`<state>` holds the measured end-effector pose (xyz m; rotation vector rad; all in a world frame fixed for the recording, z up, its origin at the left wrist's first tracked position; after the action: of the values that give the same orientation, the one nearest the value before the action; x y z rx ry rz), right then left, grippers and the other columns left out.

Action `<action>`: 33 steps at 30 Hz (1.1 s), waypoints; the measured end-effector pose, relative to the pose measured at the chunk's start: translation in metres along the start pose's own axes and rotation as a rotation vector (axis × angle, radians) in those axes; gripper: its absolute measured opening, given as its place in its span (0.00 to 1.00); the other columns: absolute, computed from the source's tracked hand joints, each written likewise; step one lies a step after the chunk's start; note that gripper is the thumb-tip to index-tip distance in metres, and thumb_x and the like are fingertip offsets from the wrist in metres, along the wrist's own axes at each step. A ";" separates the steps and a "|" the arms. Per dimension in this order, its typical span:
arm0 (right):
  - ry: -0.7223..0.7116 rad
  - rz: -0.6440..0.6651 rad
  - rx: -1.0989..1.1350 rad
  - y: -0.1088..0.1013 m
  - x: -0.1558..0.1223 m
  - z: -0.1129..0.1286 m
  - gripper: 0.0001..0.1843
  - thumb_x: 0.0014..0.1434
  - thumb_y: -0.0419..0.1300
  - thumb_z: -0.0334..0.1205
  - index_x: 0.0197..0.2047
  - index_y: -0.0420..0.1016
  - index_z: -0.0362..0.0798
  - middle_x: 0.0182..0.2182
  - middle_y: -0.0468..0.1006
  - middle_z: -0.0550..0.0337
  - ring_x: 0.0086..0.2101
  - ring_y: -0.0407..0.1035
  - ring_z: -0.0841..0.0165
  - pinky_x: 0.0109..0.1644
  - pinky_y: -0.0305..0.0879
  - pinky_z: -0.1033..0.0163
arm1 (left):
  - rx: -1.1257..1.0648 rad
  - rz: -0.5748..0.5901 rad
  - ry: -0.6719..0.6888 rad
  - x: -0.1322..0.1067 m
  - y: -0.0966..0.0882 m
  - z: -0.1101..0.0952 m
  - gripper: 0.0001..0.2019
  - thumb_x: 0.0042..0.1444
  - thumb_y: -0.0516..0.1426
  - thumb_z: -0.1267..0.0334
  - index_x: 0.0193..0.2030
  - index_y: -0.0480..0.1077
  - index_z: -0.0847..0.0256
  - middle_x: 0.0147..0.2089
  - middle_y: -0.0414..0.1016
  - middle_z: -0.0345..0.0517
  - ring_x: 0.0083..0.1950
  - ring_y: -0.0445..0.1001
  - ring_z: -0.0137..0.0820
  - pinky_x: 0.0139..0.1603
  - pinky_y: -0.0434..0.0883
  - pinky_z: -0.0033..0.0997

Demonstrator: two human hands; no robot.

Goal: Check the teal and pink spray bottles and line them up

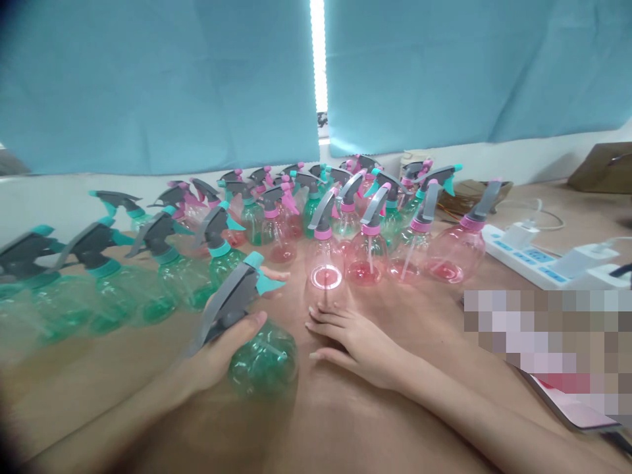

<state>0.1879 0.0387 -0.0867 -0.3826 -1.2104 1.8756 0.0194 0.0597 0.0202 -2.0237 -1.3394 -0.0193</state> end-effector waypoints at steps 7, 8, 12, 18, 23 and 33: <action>-0.009 -0.014 0.014 0.000 0.000 0.000 0.29 0.65 0.50 0.53 0.65 0.60 0.50 0.64 0.61 0.56 0.63 0.54 0.61 0.67 0.50 0.50 | -0.017 -0.027 0.062 -0.007 0.004 0.001 0.19 0.52 0.52 0.69 0.52 0.64 0.53 0.36 0.69 0.40 0.28 0.68 0.29 0.32 0.71 0.33; -0.008 -0.009 0.008 0.001 0.000 0.000 0.29 0.65 0.50 0.53 0.65 0.60 0.50 0.64 0.60 0.56 0.63 0.53 0.61 0.67 0.50 0.50 | -0.024 -0.028 0.061 -0.007 0.004 0.001 0.20 0.51 0.52 0.69 0.52 0.63 0.53 0.37 0.70 0.40 0.27 0.68 0.29 0.32 0.71 0.33; -0.009 -0.005 0.004 0.001 0.000 0.000 0.28 0.66 0.50 0.53 0.65 0.60 0.50 0.64 0.61 0.55 0.63 0.53 0.61 0.66 0.50 0.50 | -0.017 -0.006 0.054 -0.006 0.004 0.000 0.23 0.51 0.52 0.70 0.55 0.62 0.52 0.40 0.70 0.41 0.23 0.66 0.26 0.29 0.70 0.31; -0.023 -0.020 0.021 0.000 0.000 0.000 0.28 0.66 0.50 0.53 0.65 0.60 0.51 0.63 0.63 0.55 0.63 0.54 0.61 0.66 0.51 0.49 | -0.035 0.005 0.073 -0.004 0.004 0.000 0.21 0.53 0.52 0.69 0.55 0.62 0.52 0.38 0.70 0.39 0.24 0.66 0.26 0.27 0.68 0.29; -0.020 -0.010 0.017 0.000 0.001 0.000 0.28 0.66 0.50 0.53 0.64 0.61 0.50 0.63 0.62 0.55 0.63 0.53 0.62 0.67 0.50 0.49 | -0.024 -0.007 0.077 -0.004 0.004 -0.001 0.20 0.54 0.53 0.70 0.54 0.63 0.52 0.44 0.71 0.41 0.38 0.73 0.31 0.43 0.73 0.34; -0.013 -0.024 0.018 0.000 0.000 0.000 0.28 0.65 0.50 0.53 0.64 0.61 0.51 0.63 0.62 0.56 0.63 0.54 0.61 0.66 0.51 0.49 | -0.044 -0.006 0.070 -0.004 0.005 -0.002 0.17 0.57 0.52 0.66 0.53 0.62 0.53 0.37 0.70 0.39 0.31 0.71 0.29 0.35 0.73 0.31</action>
<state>0.1879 0.0386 -0.0862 -0.3449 -1.2011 1.8704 0.0228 0.0541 0.0176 -2.0367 -1.3117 -0.1222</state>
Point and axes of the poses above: each hand's wrist, its own x-axis towards the middle knuckle, its own y-axis out of the palm, z = x × y, the point moved 5 cm from there along x, towards the middle knuckle
